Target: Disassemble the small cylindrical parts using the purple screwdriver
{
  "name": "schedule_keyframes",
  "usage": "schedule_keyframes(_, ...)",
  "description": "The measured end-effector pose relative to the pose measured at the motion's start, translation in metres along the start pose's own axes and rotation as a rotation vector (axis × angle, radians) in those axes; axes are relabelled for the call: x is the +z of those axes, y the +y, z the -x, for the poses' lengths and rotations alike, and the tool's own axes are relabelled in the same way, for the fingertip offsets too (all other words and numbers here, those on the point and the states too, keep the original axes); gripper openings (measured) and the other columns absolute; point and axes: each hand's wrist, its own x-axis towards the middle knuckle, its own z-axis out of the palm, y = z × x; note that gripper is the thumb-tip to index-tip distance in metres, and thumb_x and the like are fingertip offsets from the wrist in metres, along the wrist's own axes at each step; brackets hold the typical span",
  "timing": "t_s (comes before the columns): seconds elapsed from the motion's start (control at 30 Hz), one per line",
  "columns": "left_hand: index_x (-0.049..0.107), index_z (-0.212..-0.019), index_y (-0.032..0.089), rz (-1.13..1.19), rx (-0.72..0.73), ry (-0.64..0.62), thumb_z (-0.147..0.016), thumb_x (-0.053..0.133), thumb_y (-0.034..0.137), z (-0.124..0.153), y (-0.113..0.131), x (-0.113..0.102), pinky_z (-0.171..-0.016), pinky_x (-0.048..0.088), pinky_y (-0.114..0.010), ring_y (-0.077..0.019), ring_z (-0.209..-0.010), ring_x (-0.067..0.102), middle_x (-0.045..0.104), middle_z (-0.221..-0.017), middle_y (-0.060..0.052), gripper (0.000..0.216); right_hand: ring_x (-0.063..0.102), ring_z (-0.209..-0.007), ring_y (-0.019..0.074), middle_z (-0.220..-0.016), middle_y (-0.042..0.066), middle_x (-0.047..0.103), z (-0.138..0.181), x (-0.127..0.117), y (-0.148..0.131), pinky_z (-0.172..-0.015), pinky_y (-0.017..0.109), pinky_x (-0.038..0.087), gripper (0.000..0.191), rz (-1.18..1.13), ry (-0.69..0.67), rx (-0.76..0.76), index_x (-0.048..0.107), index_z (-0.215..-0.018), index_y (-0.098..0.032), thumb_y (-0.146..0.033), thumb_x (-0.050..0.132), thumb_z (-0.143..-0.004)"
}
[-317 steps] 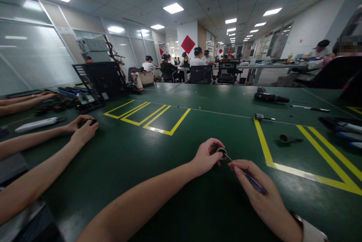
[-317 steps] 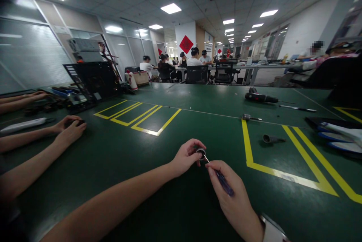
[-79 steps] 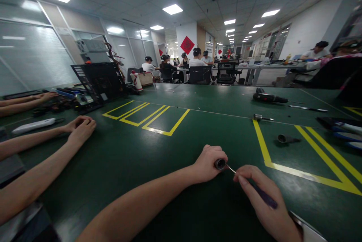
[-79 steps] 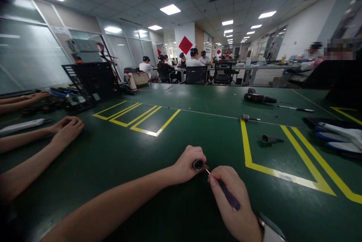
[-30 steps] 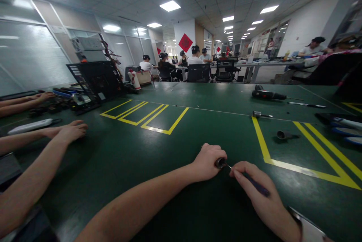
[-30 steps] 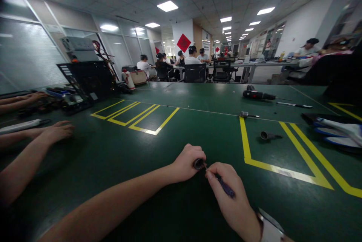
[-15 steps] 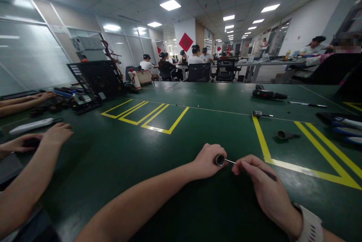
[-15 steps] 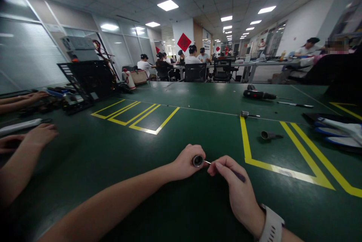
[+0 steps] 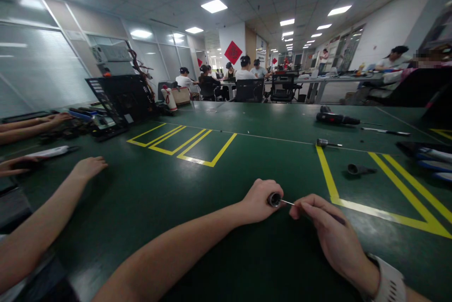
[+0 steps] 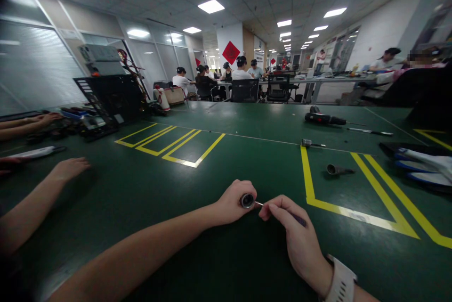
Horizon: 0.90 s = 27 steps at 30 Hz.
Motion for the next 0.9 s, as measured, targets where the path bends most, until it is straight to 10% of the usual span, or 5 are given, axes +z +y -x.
schedule_keyframes(0.43, 0.056, -0.078, 0.017, -0.087, -0.053, -0.007, -0.079, 0.061, 0.020, 0.000, 0.005, -0.002, -0.071, 0.033, -0.027, -0.0145, -0.078, 0.055, 0.059, -0.078, 0.002, 0.006, 0.059, -0.071, 0.0218, -0.071, 0.003, 0.065, 0.011, 0.005, -0.005, -0.063, 0.032, 0.045, 0.025, 0.341, -0.041, -0.125, 0.066, -0.074, -0.022, -0.042, 0.054, -0.082)
schedule_keyframes(0.9, 0.056, -0.079, 0.017, 0.020, -0.042, 0.016, -0.081, 0.061, 0.028, 0.000, 0.002, -0.002, -0.072, 0.036, -0.027, -0.0131, -0.077, 0.055, 0.059, -0.080, 0.002, 0.013, 0.060, -0.072, 0.0217, -0.070, 0.004, 0.066, 0.001, 0.001, -0.001, -0.069, 0.035, 0.045, 0.023, 0.006, 0.014, -0.018, 0.066, -0.069, -0.019, -0.037, 0.056, -0.080)
